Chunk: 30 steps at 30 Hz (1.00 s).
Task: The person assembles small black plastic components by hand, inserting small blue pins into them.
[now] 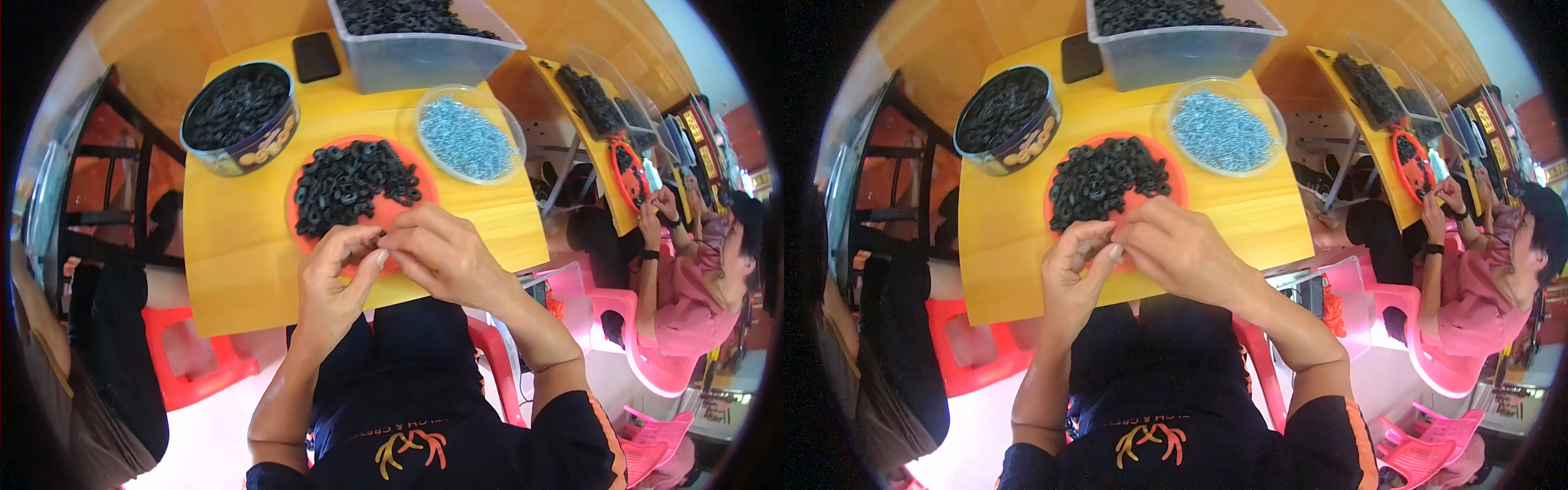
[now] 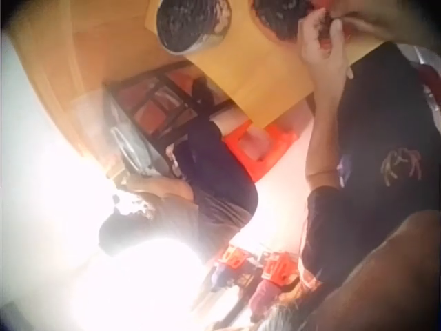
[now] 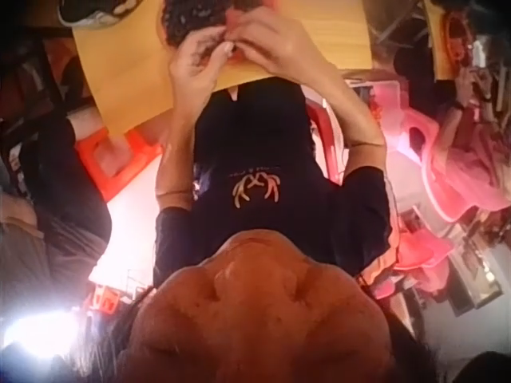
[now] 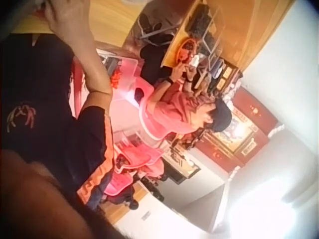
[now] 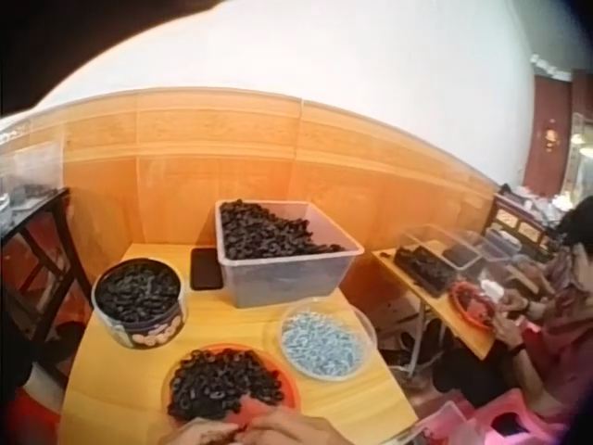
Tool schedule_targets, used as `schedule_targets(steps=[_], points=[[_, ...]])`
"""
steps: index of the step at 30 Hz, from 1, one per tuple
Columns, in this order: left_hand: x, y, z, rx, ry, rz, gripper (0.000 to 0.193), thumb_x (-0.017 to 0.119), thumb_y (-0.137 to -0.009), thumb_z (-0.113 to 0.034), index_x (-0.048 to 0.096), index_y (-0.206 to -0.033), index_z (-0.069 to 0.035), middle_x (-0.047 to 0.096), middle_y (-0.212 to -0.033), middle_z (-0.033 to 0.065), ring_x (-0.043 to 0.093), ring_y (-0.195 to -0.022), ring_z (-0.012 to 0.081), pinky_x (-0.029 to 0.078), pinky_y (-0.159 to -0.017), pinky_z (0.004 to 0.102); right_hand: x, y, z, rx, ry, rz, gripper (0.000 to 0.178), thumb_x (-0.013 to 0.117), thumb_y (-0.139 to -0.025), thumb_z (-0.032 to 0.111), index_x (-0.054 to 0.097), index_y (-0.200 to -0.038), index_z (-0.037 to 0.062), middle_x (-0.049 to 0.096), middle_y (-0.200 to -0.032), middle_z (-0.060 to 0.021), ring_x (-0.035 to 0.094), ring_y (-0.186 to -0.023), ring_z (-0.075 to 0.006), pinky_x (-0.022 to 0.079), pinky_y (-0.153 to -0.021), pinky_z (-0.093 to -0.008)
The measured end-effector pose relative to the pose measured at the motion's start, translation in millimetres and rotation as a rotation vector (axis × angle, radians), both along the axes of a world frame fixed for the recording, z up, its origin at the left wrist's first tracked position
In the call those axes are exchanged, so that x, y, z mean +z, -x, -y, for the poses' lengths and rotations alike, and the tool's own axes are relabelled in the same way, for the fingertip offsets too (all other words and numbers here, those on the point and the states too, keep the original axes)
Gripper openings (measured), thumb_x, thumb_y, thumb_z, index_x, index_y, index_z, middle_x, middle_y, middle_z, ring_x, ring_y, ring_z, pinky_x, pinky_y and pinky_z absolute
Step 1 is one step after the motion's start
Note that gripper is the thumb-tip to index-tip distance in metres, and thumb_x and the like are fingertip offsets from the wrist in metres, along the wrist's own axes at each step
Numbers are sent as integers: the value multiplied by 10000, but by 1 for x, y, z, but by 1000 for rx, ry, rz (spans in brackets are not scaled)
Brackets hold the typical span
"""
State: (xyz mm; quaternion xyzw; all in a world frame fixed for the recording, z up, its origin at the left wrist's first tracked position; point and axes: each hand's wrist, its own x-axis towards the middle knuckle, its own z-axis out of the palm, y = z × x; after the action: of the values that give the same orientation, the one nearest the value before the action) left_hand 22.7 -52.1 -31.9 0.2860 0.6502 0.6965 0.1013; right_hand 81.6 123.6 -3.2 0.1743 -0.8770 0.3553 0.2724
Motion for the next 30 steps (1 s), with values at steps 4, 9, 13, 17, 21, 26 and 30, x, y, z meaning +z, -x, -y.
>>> schedule_targets(steps=[4,9,13,17,21,26,30], points=[[-1,1,-4,-106,75,79,173,578,-919,31,612,-1088,49,600,-960,66,626,-816,129,517,-730,245,3,2,-19,22,-9,59,183,719,-770,12,646,-938,21,644,-941,-120,648,-818,-269,530,-696,-348],[-5,3,-1,-106,8,293,151,570,-939,-13,622,-1075,29,654,-904,76,642,-763,117,518,-673,239,-6,21,-84,-396,8,162,91,671,-824,74,656,-909,47,639,-874,-106,638,-737,-291,519,-648,-363],[-4,6,-1,-105,-73,271,151,554,-954,-21,599,-1091,24,667,-889,90,637,-756,120,511,-666,238,-15,35,-135,-629,-138,211,99,655,-843,118,668,-923,62,649,-910,-118,645,-760,-307,509,-665,-388],[-4,7,0,-109,-75,278,149,548,-956,-19,585,-1095,23,666,-898,102,630,-745,124,510,-666,241,-18,52,-153,-662,-166,220,110,645,-853,138,672,-938,73,652,-930,-121,646,-799,-314,506,-699,-410],[-4,7,1,-114,-55,300,147,547,-956,-18,585,-1093,23,662,-900,101,629,-752,125,513,-670,245,-18,68,-153,-630,-165,211,132,644,-851,137,678,-971,94,642,-954,-121,637,-838,-322,504,-729,-416],[-4,8,3,-118,-31,305,148,552,-955,-22,584,-1093,22,659,-903,98,630,-763,125,515,-678,250,-14,75,-149,-397,-401,52,171,679,-830,126,691,-1000,115,617,-980,-76,629,-835,-272,506,-714,-384],[-7,8,2,-138,-43,302,149,554,-955,-24,583,-1093,23,660,-908,98,631,-771,125,515,-681,250,-16,76,-141,-408,-448,148,150,680,-819,112,687,-968,126,603,-988,-68,617,-888,-295,504,-719,-399]])
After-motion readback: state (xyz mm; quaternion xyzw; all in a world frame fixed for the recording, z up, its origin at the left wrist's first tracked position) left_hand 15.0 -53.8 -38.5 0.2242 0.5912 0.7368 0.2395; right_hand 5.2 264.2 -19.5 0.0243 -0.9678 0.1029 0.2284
